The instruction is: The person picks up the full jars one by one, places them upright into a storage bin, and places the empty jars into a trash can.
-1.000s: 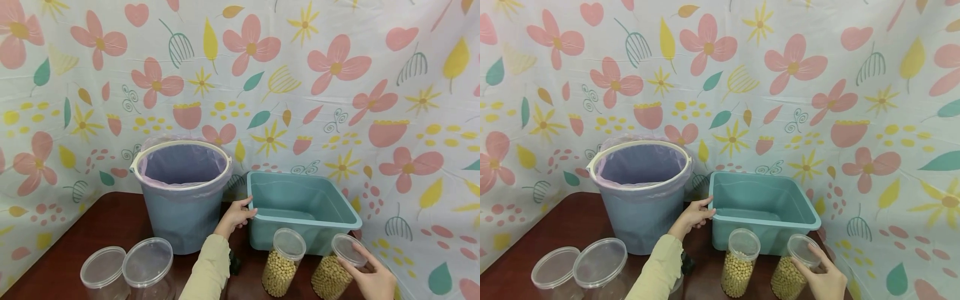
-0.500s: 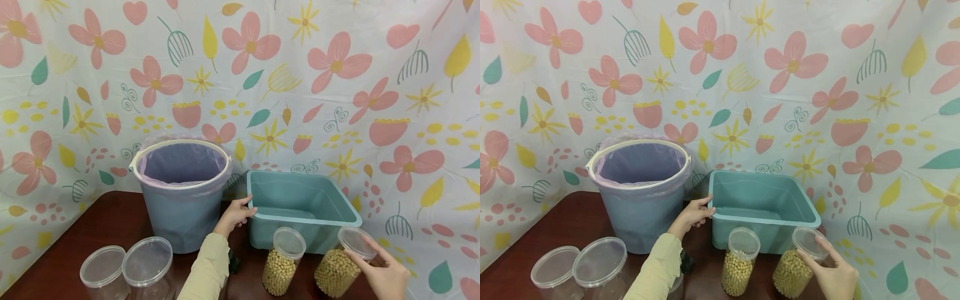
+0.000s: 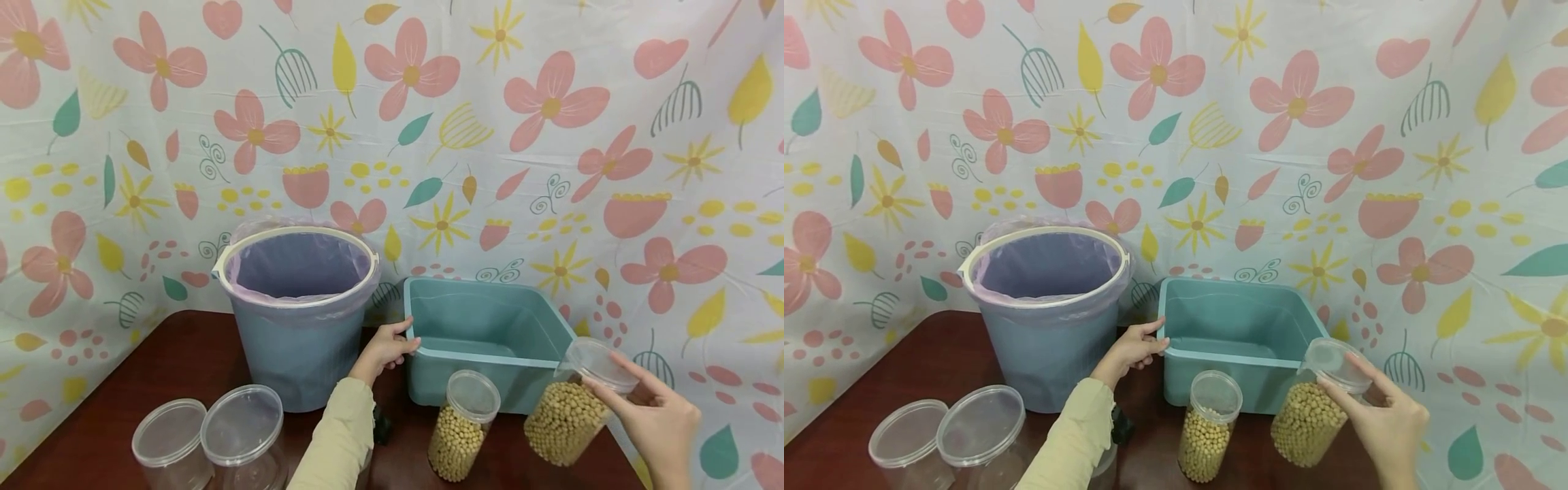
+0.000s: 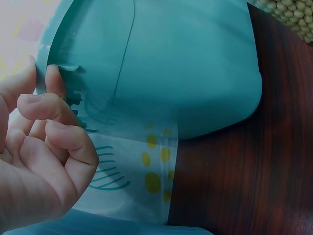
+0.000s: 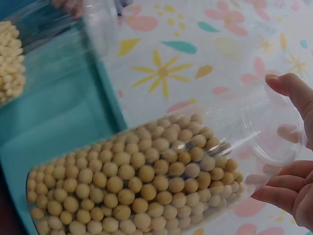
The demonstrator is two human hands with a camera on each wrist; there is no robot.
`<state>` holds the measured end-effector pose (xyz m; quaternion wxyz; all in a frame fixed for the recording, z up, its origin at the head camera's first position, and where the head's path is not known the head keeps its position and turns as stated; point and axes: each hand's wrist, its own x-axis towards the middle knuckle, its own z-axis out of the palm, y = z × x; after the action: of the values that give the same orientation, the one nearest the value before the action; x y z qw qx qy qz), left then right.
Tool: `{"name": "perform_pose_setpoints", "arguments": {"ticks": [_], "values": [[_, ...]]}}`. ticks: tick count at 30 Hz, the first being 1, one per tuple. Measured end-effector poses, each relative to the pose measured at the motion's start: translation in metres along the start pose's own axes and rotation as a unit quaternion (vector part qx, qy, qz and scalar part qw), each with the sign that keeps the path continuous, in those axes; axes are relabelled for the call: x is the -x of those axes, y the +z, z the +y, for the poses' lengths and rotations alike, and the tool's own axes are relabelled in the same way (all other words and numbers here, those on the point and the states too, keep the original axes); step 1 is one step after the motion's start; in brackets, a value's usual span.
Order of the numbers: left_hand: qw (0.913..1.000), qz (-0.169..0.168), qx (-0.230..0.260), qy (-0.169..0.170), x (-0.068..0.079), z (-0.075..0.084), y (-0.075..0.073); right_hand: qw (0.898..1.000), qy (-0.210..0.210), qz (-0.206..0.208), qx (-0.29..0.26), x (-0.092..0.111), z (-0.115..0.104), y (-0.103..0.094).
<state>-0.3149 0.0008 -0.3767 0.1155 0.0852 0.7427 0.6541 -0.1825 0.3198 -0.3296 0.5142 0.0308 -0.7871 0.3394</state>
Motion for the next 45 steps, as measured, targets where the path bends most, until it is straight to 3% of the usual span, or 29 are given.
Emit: {"name": "perform_pose_setpoints", "arguments": {"ticks": [7,17,25,27,34,39,45], "values": [[1.0000,0.005,-0.002,0.002,-0.002,0.002,-0.001,0.999,-0.007,0.030,-0.037,-0.024,-0.010,-0.001],[1.0000,0.009,-0.003,0.000,0.002,-0.003,0.001,0.997,0.024,0.051,-0.060,-0.049,-0.022,0.007],[0.9999,0.012,-0.003,0.008,0.001,-0.005,0.002,0.988,0.042,0.091,-0.117,-0.066,-0.030,0.019],[0.9999,0.011,-0.005,0.010,0.001,-0.004,0.002,0.984,0.036,0.115,-0.134,-0.069,-0.031,0.023],[0.9999,0.012,0.001,0.007,0.002,-0.003,0.003,0.942,0.008,0.209,-0.263,-0.073,-0.033,0.039],[0.9999,0.012,-0.002,0.006,0.002,-0.002,0.003,0.949,0.044,0.227,-0.216,-0.072,-0.029,0.051],[0.9998,0.014,-0.009,0.006,0.000,-0.003,0.002,0.969,0.042,0.185,-0.159,-0.063,-0.020,0.069]]}}
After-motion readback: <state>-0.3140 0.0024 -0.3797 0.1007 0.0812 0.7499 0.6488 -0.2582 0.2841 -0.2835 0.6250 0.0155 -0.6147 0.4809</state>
